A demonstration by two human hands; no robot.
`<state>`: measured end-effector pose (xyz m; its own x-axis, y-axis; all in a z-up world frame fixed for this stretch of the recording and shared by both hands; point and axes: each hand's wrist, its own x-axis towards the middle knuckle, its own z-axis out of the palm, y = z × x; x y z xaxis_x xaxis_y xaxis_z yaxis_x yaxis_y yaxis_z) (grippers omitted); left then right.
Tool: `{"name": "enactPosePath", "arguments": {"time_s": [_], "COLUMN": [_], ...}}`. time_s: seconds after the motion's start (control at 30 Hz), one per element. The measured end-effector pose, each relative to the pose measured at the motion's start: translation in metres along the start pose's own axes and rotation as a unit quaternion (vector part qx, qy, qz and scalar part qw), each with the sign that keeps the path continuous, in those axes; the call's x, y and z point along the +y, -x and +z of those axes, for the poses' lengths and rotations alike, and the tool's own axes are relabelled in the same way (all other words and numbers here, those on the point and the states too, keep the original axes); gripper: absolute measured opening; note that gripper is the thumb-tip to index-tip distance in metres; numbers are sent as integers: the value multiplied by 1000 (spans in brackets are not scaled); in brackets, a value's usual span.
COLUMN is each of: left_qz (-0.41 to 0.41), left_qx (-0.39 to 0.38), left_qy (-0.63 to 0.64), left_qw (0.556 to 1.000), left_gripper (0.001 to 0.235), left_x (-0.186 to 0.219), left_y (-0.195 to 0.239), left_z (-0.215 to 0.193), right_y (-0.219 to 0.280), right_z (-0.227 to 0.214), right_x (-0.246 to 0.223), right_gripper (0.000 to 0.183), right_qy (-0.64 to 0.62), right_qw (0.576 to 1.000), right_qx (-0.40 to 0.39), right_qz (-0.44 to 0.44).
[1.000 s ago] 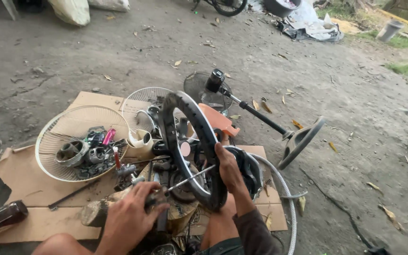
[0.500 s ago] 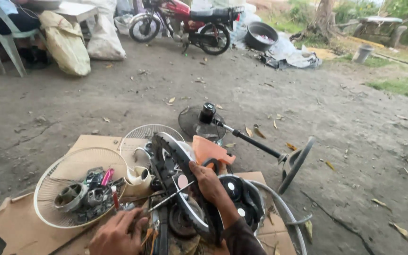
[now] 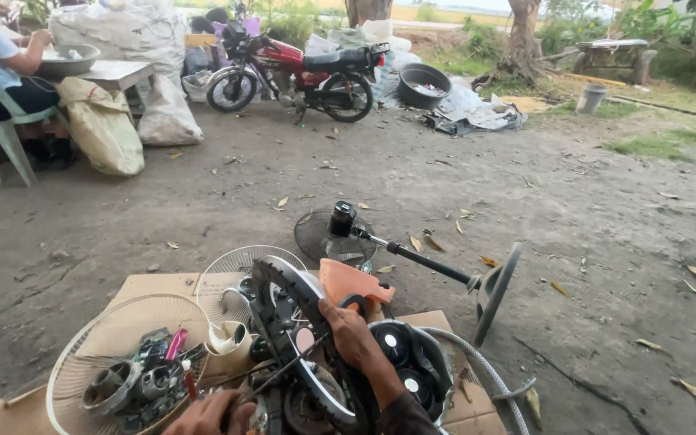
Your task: Repairing a fan by fitting a circular rim onto the motor housing using a tool for alignment
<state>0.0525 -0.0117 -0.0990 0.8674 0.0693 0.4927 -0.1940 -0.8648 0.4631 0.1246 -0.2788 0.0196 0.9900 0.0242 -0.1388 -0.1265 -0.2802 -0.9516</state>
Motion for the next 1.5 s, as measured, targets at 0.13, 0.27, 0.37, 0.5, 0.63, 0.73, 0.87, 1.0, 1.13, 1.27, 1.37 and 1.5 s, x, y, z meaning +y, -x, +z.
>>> {"name": "enactPosePath", "arguments": {"time_s": [0.13, 0.27, 0.37, 0.5, 0.63, 0.73, 0.87, 1.0, 1.13, 1.27, 1.37, 1.5], "left_qz": [-62, -20, 61, -38, -99, -88, -70, -108, -94, -75, -43, -96], "left_qx": [-6, -5, 16, -67, -26, -71, -28, -151, -253, -218, -168, -231], "left_qy": [80, 145, 131, 29, -29, 60, 33, -141, -81, -3, -42, -104], "left_qw": [995, 989, 989, 997, 994, 992, 997, 972, 959, 973, 984, 963], "left_gripper": [38, 62, 22, 32, 47, 58, 39, 42, 46, 76, 51, 40], "left_x": [-41, -59, -93, -52, -32, 14, 13, 33, 25, 25, 30, 48], "left_y": [15, 17, 18, 31, 41, 29, 27, 26, 22, 22, 19, 10], "left_z": [52, 60, 73, 38, 31, -28, -34, -51, -51, -55, -58, -70], "right_y": [12, 15, 27, 31, 37, 39, 39, 36, 29, 31, 32, 34], "right_z": [-1, 0, 1, 6, 9, 13, 17, 17, 16, 16, 16, 14], "right_x": [-2, 4, -6, -6, -11, -15, -18, -17, -2, -4, -11, -11], "right_gripper": [55, 59, 55, 51, 50, 52, 51, 51, 52, 52, 54, 61], "right_qy": [-13, -16, -36, -37, -23, 3, -10, -17, -31, -22, -18, -38], "right_qw": [1000, 1000, 999, 999, 999, 1000, 1000, 1000, 999, 999, 999, 999], "right_qx": [-2, -3, -17, -8, 3, 2, 9, 5, 4, 1, 5, 11], "right_qz": [-10, -18, -6, -21, -29, -15, -11, -7, -37, -33, -27, -3]}}
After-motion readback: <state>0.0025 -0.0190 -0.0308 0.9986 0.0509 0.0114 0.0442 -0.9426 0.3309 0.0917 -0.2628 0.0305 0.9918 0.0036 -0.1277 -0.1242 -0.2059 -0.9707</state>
